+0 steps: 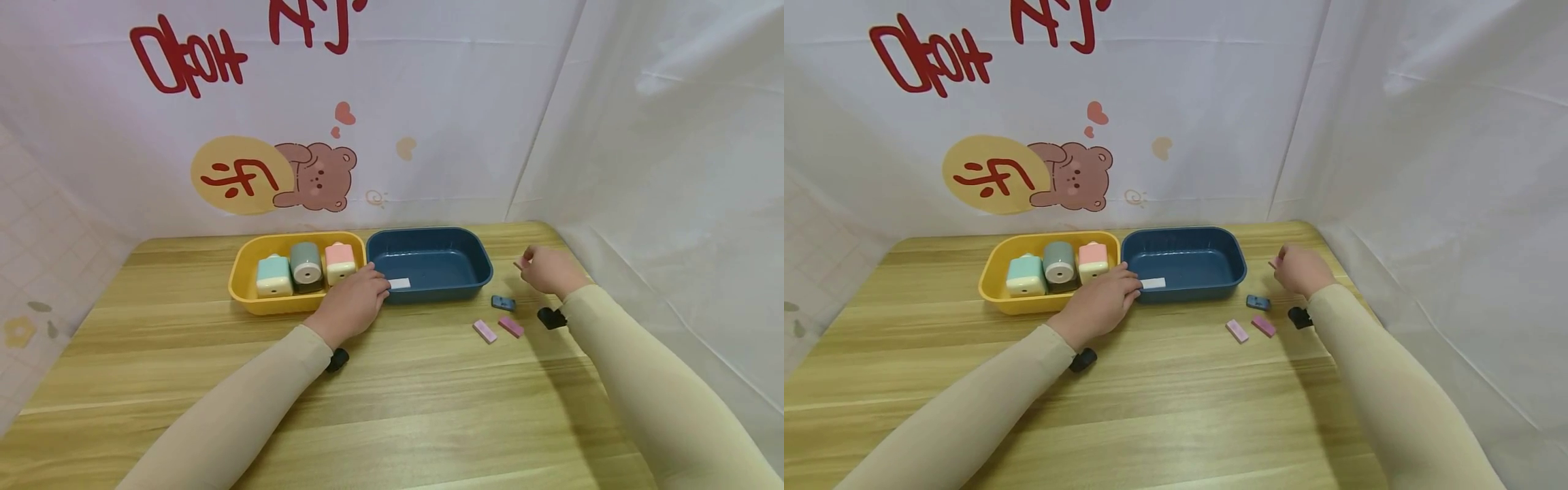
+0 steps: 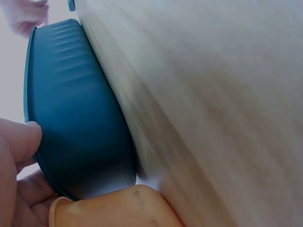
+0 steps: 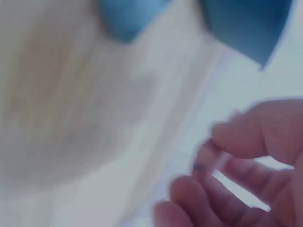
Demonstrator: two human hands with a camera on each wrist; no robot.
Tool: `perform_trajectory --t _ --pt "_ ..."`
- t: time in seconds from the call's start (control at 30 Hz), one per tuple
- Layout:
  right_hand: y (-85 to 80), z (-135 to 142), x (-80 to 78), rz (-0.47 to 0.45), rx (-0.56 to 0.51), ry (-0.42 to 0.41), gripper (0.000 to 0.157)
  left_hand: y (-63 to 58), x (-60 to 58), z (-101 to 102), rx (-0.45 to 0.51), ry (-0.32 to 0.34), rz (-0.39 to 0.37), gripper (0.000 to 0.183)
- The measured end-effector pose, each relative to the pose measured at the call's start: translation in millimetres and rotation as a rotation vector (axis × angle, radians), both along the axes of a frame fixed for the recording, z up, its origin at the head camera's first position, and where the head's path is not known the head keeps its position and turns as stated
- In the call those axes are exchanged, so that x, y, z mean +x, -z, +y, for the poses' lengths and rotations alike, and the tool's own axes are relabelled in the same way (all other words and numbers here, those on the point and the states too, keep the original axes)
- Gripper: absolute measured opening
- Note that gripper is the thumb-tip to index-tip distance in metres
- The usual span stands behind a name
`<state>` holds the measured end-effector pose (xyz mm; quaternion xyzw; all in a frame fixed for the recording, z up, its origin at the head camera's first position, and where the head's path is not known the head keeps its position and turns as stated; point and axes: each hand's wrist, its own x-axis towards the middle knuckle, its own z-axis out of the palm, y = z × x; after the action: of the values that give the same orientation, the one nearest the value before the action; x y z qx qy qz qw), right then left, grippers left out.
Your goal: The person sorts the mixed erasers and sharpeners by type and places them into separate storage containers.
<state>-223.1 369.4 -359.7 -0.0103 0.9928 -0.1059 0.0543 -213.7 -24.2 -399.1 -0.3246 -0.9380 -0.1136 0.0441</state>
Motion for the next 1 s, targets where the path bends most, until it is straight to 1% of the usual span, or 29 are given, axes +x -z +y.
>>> perform_trajectory --t 0.1,0.17,0.3,0.57,0.67,0.8,0.87,1.0 --pt "-12.3 -13 -1.7 0.059 -0.062 0.039 0.035 -0.3 -0.2 0 0.004 -0.002 0.0 0.031" --pt "-16.5 -25 -3.0 0.111 -0.098 0.024 0.033 0.0 -0.5 0 0.006 -0.002 0.001 0.031" --pt "-16.5 -48 -6.1 0.161 -0.13 -0.033 0.031 0.5 -1.2 0 0.009 -0.006 -0.002 0.031" --pt "-2.0 -82 -13.4 0.165 -0.098 -0.13 0.034 0.2 -0.5 0 0.003 -0.024 -0.03 0.031" --pt "3.2 -91 -15.7 0.161 -0.084 -0.163 0.034 -0.4 0.2 0 0.005 -0.025 -0.031 0.031" --pt "12.7 -100 -19.7 0.14 -0.073 -0.184 0.034 -0.6 0.5 0 0.009 -0.025 -0.031 0.031" --pt "17.3 -102 -21.3 0.127 -0.086 -0.187 0.034 -0.5 0.3 1 0.01 -0.023 -0.031 0.031" --pt "23.7 -107 -22.6 0.091 -0.16 -0.169 0.033 -0.6 0.0 1 0.006 -0.021 -0.028 0.031"
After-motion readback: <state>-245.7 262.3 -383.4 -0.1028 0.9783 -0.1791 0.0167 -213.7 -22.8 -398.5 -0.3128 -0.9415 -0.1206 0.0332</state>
